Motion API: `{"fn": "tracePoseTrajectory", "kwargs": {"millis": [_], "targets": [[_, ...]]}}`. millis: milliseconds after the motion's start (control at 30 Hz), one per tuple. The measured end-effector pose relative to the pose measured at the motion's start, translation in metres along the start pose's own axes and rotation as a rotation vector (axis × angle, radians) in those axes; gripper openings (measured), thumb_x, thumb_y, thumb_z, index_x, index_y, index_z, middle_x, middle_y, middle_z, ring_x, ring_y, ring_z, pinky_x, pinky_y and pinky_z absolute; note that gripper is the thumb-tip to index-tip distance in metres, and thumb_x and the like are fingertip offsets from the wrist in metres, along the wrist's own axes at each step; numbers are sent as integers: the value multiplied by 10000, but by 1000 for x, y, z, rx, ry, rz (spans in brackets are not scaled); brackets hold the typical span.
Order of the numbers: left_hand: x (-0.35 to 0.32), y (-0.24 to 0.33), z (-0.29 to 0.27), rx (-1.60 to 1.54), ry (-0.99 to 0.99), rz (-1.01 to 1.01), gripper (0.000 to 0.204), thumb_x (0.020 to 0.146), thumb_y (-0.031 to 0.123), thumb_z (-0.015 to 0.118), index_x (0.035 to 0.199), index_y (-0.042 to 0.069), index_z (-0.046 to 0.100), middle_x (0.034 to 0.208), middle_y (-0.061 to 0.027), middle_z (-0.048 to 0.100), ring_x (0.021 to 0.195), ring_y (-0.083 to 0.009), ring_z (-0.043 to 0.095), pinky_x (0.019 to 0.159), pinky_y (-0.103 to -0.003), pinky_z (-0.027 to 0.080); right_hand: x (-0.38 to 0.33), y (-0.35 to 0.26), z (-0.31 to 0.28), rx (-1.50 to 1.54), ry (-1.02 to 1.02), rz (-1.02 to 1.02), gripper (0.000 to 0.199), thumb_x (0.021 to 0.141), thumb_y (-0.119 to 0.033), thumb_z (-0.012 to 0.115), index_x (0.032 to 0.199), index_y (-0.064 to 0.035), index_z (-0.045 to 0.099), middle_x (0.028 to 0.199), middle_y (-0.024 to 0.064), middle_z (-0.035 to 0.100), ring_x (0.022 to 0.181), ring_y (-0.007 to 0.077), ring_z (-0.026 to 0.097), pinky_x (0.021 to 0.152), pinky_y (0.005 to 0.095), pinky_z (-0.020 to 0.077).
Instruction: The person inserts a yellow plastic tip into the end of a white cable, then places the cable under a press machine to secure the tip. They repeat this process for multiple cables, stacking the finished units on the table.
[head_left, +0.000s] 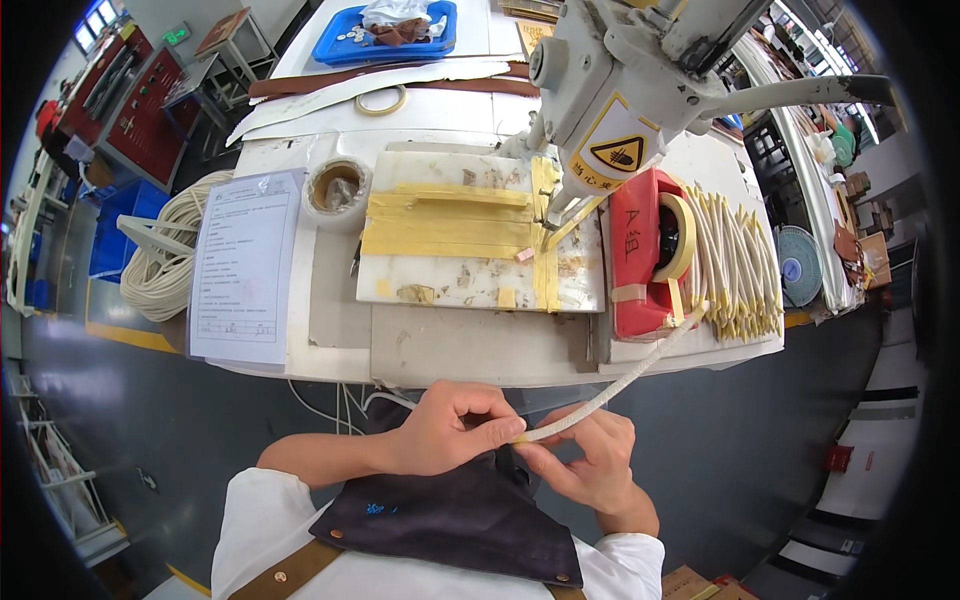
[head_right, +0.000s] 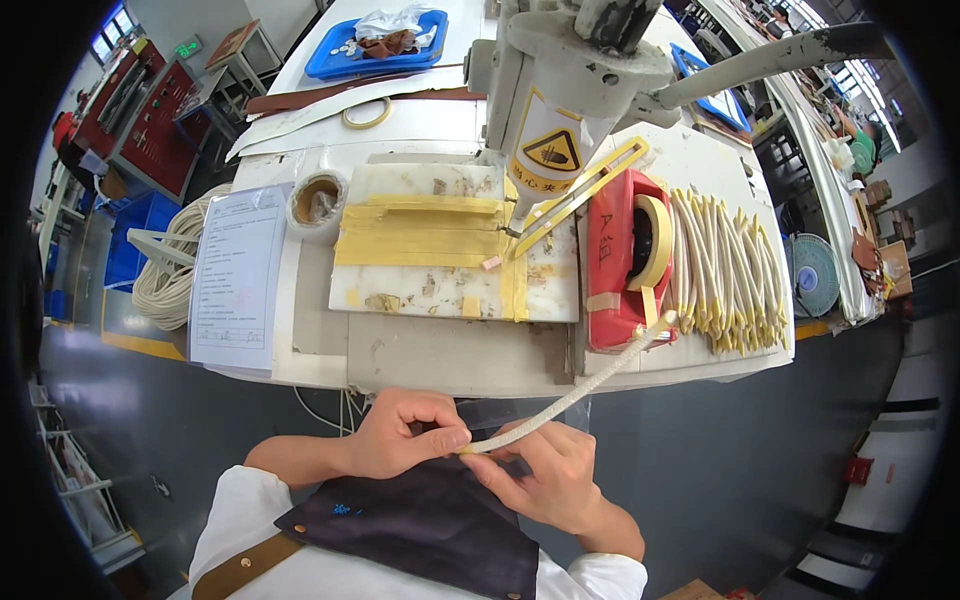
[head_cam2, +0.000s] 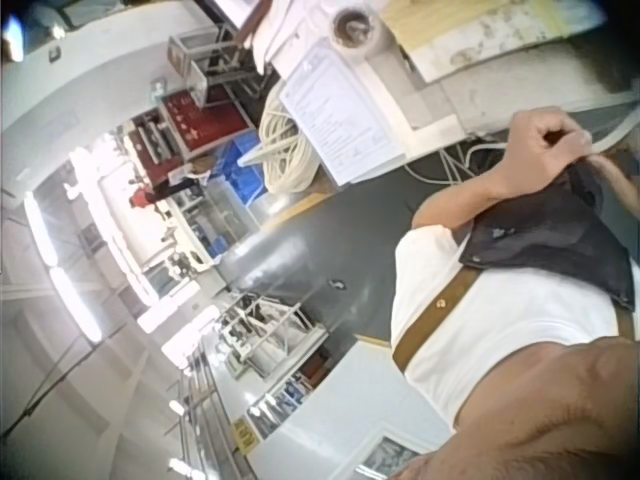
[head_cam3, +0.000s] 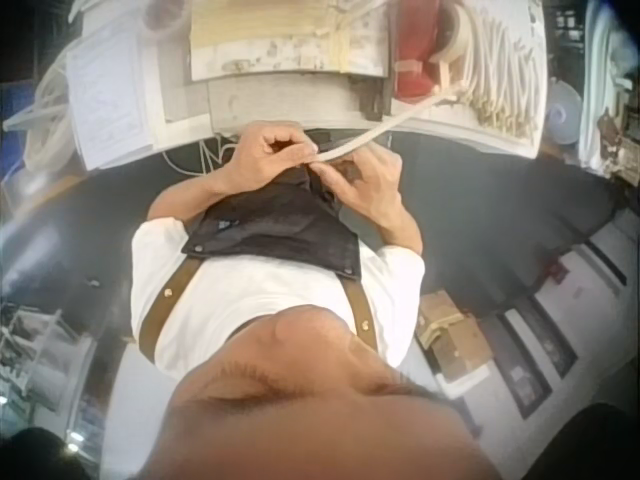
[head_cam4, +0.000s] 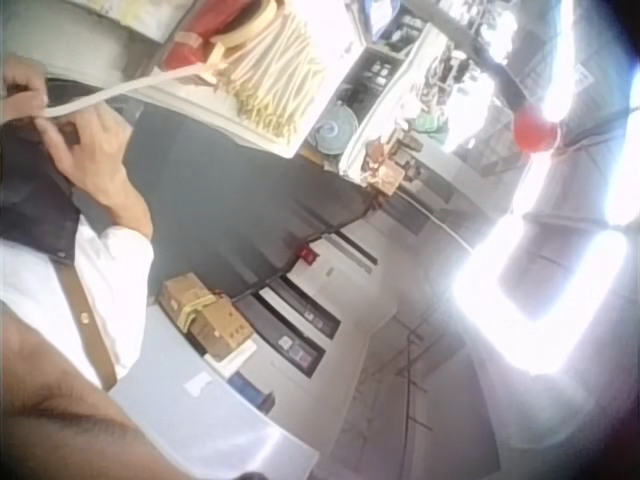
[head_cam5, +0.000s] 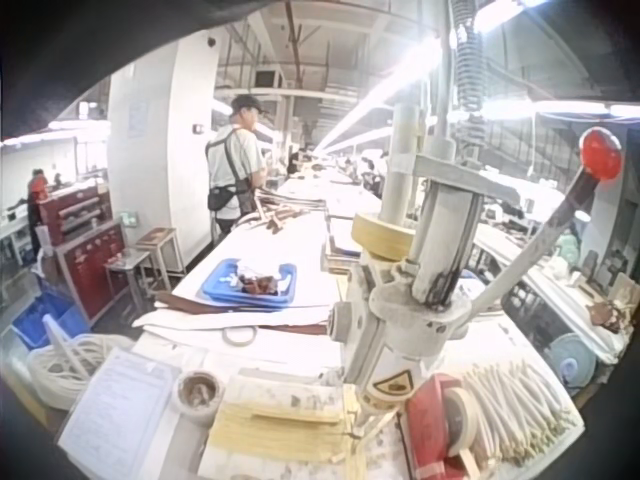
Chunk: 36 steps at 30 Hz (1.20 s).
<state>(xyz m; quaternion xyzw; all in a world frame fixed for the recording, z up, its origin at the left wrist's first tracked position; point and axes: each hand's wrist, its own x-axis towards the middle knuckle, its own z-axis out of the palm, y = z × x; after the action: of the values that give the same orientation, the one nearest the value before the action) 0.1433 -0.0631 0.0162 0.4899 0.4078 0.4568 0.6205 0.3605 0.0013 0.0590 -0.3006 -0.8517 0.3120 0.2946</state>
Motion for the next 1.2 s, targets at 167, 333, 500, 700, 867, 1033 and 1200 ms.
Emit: {"fn": "tracePoseTrajectory", "kwargs": {"millis": [167,333,500,700,867,1033,1200], "targets": [[0,10,11,-130,63,-67,162,967,160,743,944,5,702,831,-56,676,681,-75,584,567,-250,454,0,5,-4,-31,-10,-103,253,717,-170,906,836,-63,711,852,56,733,642,197,689,556,297,516],[0,9,15,727,219,677,246,805,152,891,907,39,698,774,-38,688,609,-158,635,531,-256,500,2,7,-6,-78,-15,-137,226,696,-112,878,834,-67,705,891,58,741,667,213,690,575,307,524],[-2,8,20,693,257,669,284,750,125,912,925,48,701,775,-44,696,649,-196,670,549,-286,531,-3,15,-2,4,9,-88,199,697,-52,847,834,-67,704,884,54,745,667,218,694,581,310,530],[-6,6,23,564,257,477,209,833,67,824,986,18,691,883,-80,702,692,-219,676,594,-311,549,-1,17,-1,-15,42,-59,200,682,-17,845,826,-58,712,818,57,743,662,225,704,586,311,540],[-4,2,24,516,216,444,152,896,77,780,999,3,697,873,-95,695,655,-206,664,573,-301,533,-3,20,1,24,50,-23,116,733,-15,816,790,-41,719,780,87,756,681,227,742,626,293,567],[-6,3,22,289,35,177,162,992,135,685,1047,-17,697,850,-94,675,690,-216,658,606,-316,520,-6,30,11,176,127,-47,109,753,63,787,792,-19,726,789,104,763,675,209,739,594,286,572],[-2,5,13,-115,-217,-177,233,1059,177,596,1037,-22,715,758,-23,633,641,-108,563,568,-261,446,-14,35,19,335,122,10,94,776,62,796,823,17,728,784,127,758,674,208,732,578,297,577]]}}
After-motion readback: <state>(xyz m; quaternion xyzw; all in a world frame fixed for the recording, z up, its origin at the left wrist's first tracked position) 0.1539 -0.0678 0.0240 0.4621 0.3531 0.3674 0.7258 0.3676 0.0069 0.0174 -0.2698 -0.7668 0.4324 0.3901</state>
